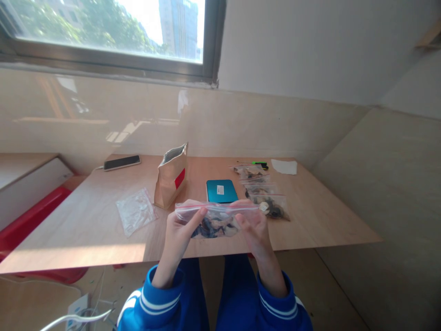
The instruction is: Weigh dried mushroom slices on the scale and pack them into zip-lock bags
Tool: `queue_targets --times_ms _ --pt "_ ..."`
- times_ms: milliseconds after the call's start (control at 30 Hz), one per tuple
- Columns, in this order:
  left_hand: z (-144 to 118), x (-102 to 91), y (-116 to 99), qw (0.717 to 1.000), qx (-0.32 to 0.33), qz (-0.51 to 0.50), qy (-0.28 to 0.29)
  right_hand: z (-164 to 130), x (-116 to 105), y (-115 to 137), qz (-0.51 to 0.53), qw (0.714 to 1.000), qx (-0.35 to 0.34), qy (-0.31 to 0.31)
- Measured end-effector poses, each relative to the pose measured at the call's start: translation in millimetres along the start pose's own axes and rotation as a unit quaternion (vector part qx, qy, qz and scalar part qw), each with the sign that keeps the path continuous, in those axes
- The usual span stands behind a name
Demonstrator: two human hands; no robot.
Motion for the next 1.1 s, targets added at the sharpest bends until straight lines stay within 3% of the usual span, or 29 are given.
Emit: queue_targets --times_ms 433,567,700,867,1100 --pt "-4.0 -6.9 -4.2 0.995 0.054 0.069 -0.040 3.6 6.9 14.0 -0.105 0.992 -0.033 -0.060" --pt "-4.6 -3.2 -9.4 0.996 0.055 0.050 -0.045 4.8 5.8 12.7 -0.057 0.998 -0.007 -0.025" --pt "-3.3 -0.8 -13.3 0.998 0.051 0.023 -0.012 5.9 4.5 9.4 0.011 0.998 0.046 0.033" --pt "-1.0 -2.8 -11.5 0.998 0.039 0.026 0.049 6.8 6.9 11.0 -0.018 0.997 0.053 0.060" --pt "0.3 -3.0 -10.2 0.998 0.041 0.044 0.036 5.2 7.9 13.7 -0.072 0.995 0.019 0.064"
Point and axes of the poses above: each hand's wrist, its own z-axis towards the middle knuckle, its own x-axis out of the palm, y = z × x, the point moved 1 cm from there along z, towards the middle knuckle, and after that the axes turned 3 degrees about z, right-handed, at the moved point
